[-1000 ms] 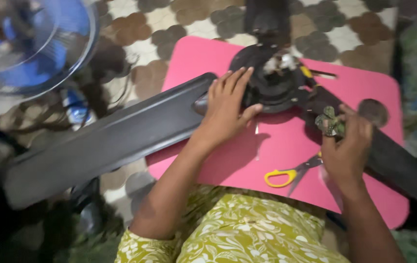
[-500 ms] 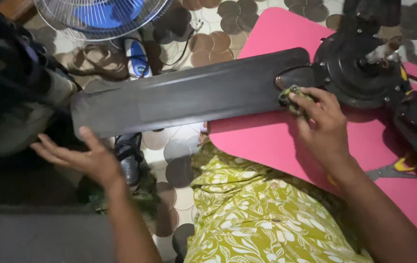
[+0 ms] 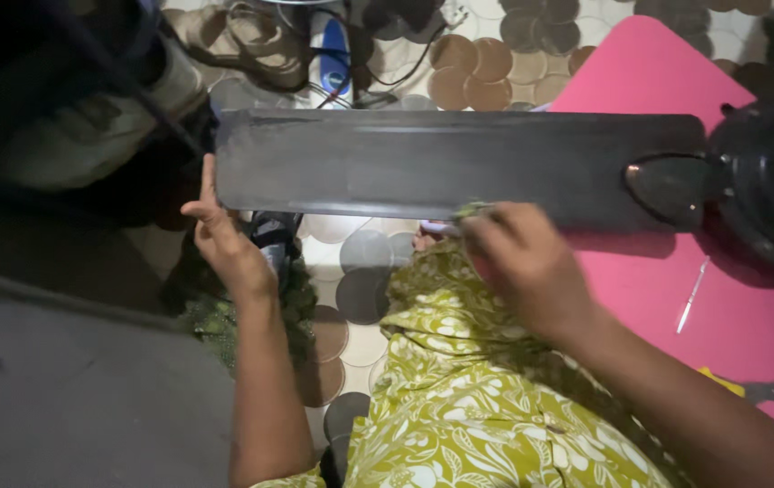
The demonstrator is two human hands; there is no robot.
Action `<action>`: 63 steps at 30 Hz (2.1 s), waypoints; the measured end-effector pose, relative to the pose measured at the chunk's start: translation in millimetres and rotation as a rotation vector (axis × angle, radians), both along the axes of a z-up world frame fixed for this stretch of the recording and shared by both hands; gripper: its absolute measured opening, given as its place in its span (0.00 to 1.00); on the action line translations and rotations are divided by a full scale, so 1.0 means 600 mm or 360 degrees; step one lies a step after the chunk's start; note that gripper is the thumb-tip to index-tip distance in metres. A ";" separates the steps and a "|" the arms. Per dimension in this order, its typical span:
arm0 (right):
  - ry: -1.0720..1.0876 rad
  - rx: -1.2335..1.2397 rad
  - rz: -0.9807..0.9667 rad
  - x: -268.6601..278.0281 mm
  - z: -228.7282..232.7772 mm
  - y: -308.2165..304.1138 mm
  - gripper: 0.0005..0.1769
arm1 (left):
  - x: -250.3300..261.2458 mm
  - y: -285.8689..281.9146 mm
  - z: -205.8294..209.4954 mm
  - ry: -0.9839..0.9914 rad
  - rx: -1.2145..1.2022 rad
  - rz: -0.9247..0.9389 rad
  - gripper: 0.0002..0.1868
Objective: The person uses a small cloth to wipe the central hub and blades of a ceiling fan resting on a pink table. They rotate the fan to access different blades and continue wiping each blade and the hub area.
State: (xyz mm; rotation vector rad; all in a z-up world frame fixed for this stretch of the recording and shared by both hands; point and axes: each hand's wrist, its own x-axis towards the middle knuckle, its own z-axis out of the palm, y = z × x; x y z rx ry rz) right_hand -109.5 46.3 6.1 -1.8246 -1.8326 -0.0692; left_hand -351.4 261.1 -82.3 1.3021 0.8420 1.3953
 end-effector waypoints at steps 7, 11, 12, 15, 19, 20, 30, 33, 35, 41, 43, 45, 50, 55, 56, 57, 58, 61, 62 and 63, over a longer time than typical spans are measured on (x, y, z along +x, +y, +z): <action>0.0147 -0.0020 0.0785 -0.142 0.001 0.199 0.25 | 0.005 0.003 0.003 -0.0375 -0.0084 -0.0169 0.51; 0.0437 0.0204 0.0583 -0.085 0.010 0.197 0.31 | 0.012 -0.006 -0.007 -0.0379 -0.0016 -0.0125 0.42; 0.0360 0.0244 0.0478 -0.045 0.015 0.180 0.33 | 0.018 -0.013 -0.011 -0.0435 -0.0082 -0.0129 0.39; 0.0336 0.0070 0.0074 0.089 0.035 0.126 0.39 | 0.064 -0.055 -0.029 -0.0591 -0.0672 -0.0189 0.31; 0.0004 0.0027 -0.0672 0.245 0.049 0.033 0.25 | 0.140 -0.142 -0.049 -0.0305 -0.0960 -0.0686 0.20; 0.0045 0.0045 -0.0760 0.274 0.051 0.007 0.23 | 0.154 -0.166 -0.052 -0.0102 -0.0885 -0.0800 0.18; 0.0055 -0.0326 -0.0664 0.295 -0.010 0.037 0.27 | 0.212 -0.213 -0.090 0.0342 -0.0605 -0.0606 0.23; 0.0059 -0.0115 -0.0389 0.198 -0.024 0.114 0.23 | 0.220 -0.209 -0.109 0.0349 -0.0683 -0.0571 0.24; 0.0142 0.0098 -0.0093 0.120 -0.029 0.163 0.14 | 0.223 -0.213 -0.118 0.0338 -0.0619 -0.0542 0.22; 0.0345 0.0190 0.0563 -0.043 -0.028 0.211 0.25 | 0.221 -0.209 -0.141 0.0195 -0.0574 -0.0662 0.22; -0.0054 0.0249 0.0545 -0.024 -0.030 0.186 0.21 | 0.238 -0.204 -0.151 0.0203 -0.0628 -0.0597 0.23; -0.0246 0.0200 0.0445 0.001 -0.039 0.162 0.22 | 0.228 -0.208 -0.155 0.0281 -0.0656 -0.0563 0.23; -0.0311 0.0072 -0.0028 0.118 -0.039 0.073 0.20 | 0.220 -0.204 -0.142 -0.0003 -0.0619 -0.0650 0.24; -0.0397 -0.0054 -0.0769 0.238 0.001 -0.074 0.25 | 0.223 -0.206 -0.148 0.0252 -0.0514 -0.0463 0.22; -0.0417 -0.0035 -0.0896 0.260 0.012 -0.096 0.22 | 0.224 -0.207 -0.151 0.0132 -0.0516 -0.0499 0.22; -0.0436 -0.0016 -0.1022 0.276 0.017 -0.109 0.18 | 0.226 -0.207 -0.153 0.0115 -0.0459 -0.0484 0.23; -0.0416 0.0024 -0.0981 0.285 0.018 -0.119 0.20 | 0.228 -0.207 -0.155 0.0103 -0.0407 -0.0471 0.23; -0.0231 0.0053 -0.0841 0.288 0.012 -0.125 0.25 | 0.234 -0.211 -0.158 0.0117 -0.0383 -0.0434 0.24; -0.0082 0.0005 -0.0782 0.278 0.001 -0.115 0.27 | 0.234 -0.213 -0.158 0.0132 -0.0397 -0.0417 0.25; 0.0067 -0.0043 -0.0720 0.267 -0.009 -0.106 0.28 | 0.231 -0.215 -0.157 0.0160 -0.0382 -0.0437 0.25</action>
